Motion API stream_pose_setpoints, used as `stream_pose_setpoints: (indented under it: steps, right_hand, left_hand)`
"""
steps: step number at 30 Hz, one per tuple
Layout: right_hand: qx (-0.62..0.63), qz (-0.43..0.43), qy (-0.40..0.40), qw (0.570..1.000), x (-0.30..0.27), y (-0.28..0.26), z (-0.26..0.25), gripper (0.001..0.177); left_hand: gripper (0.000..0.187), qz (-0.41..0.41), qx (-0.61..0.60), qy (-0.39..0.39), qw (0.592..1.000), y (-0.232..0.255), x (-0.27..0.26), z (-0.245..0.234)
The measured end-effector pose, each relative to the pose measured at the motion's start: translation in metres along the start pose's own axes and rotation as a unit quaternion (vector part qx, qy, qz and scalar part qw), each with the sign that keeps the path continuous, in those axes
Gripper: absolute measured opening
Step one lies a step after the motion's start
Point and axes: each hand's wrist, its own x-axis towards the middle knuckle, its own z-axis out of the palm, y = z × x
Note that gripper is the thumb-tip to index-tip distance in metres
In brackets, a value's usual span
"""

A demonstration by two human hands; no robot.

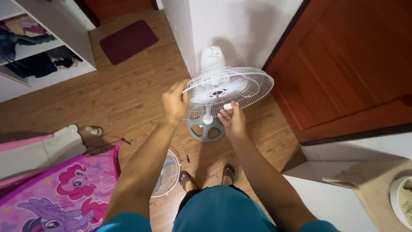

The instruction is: The person disassembles a standing fan by removing the front grille, unscrewing the blade hub, removing the fan blade, and then detaching the rear grille. The parts are placed on the floor.

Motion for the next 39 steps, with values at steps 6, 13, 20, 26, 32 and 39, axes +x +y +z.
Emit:
stream_pose_setpoints:
  steps: [6,13,20,26,32,39]
  right_hand:
    - [-0.016,-0.002,-0.013,1.000,-0.013,-0.009,-0.008,0.021]
    - [-0.040,-0.009,-0.049,0.998,-0.037,-0.018,-0.032,0.021]
    - [-0.121,0.029,-0.090,0.988,-0.070,-0.017,-0.053,0.024]
    - [-0.200,0.112,-0.147,0.962,-0.094,0.009,-0.054,0.029]
    - [-0.280,0.200,-0.204,0.916,-0.118,0.058,-0.051,0.033]
    - [-0.358,0.244,-0.270,0.860,-0.131,0.130,-0.036,0.036]
  left_hand:
    - [0.026,-0.007,-0.013,0.024,1.000,0.009,-0.025,0.001]
    - [0.028,-0.071,-0.023,0.024,0.997,0.032,-0.071,-0.009]
    - [0.019,-0.140,-0.004,0.090,0.986,0.047,-0.148,-0.027]
    - [0.018,-0.245,0.027,0.155,0.957,0.048,-0.233,-0.073]
    - [0.012,-0.370,-0.014,0.248,0.895,0.040,-0.317,-0.118]
    - [0.008,-0.452,-0.041,0.375,0.808,0.001,-0.405,-0.127]
